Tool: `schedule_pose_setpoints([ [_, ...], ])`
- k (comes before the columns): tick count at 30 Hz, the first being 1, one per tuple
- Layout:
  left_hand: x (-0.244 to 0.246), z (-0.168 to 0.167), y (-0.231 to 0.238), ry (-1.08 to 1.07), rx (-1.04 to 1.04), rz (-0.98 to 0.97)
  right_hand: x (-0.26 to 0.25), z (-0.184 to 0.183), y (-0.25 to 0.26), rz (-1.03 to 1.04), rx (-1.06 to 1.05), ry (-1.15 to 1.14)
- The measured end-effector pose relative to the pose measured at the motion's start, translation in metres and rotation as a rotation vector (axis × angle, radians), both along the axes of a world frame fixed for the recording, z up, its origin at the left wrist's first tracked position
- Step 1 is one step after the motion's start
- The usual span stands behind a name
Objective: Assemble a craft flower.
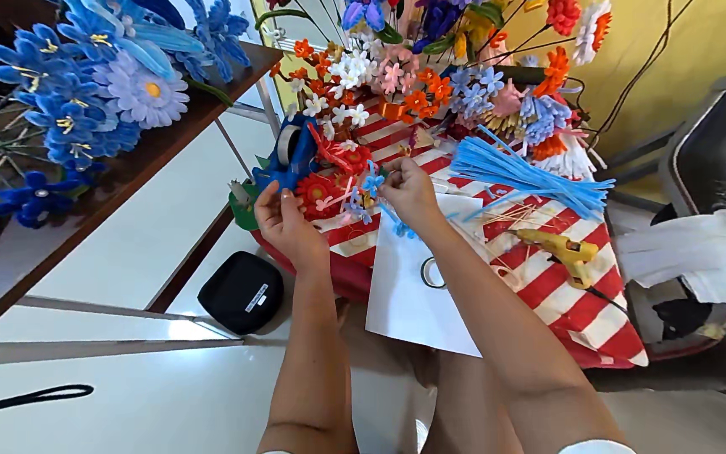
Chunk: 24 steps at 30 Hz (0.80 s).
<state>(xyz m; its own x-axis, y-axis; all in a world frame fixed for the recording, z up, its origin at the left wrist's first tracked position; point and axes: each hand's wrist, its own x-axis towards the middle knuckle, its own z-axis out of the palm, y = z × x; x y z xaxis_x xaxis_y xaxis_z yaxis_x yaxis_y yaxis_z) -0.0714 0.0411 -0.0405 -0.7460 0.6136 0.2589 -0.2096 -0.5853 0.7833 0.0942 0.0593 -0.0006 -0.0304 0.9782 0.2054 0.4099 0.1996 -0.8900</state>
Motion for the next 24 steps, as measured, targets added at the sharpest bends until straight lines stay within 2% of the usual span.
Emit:
schedule_pose_setpoints([
  [8, 0.004, -0.006, -0.005, 0.045, -0.064, -0.163, -0.017, -0.012, 0.033, -0.075, -0.162, -0.135],
  [13, -0.005, -0.010, -0.006, 0.090, -0.084, -0.173, -0.019, -0.016, 0.044, -0.123, -0.268, -0.294],
  [20, -0.013, -0.011, -0.003, 0.113, -0.119, -0.152, -0.012, -0.014, 0.046, -0.127, -0.262, -0.338],
  [24, -0.005, -0.011, -0.004, 0.095, -0.107, -0.188, -0.005, -0.016, 0.044, -0.081, -0.262, -0.275],
])
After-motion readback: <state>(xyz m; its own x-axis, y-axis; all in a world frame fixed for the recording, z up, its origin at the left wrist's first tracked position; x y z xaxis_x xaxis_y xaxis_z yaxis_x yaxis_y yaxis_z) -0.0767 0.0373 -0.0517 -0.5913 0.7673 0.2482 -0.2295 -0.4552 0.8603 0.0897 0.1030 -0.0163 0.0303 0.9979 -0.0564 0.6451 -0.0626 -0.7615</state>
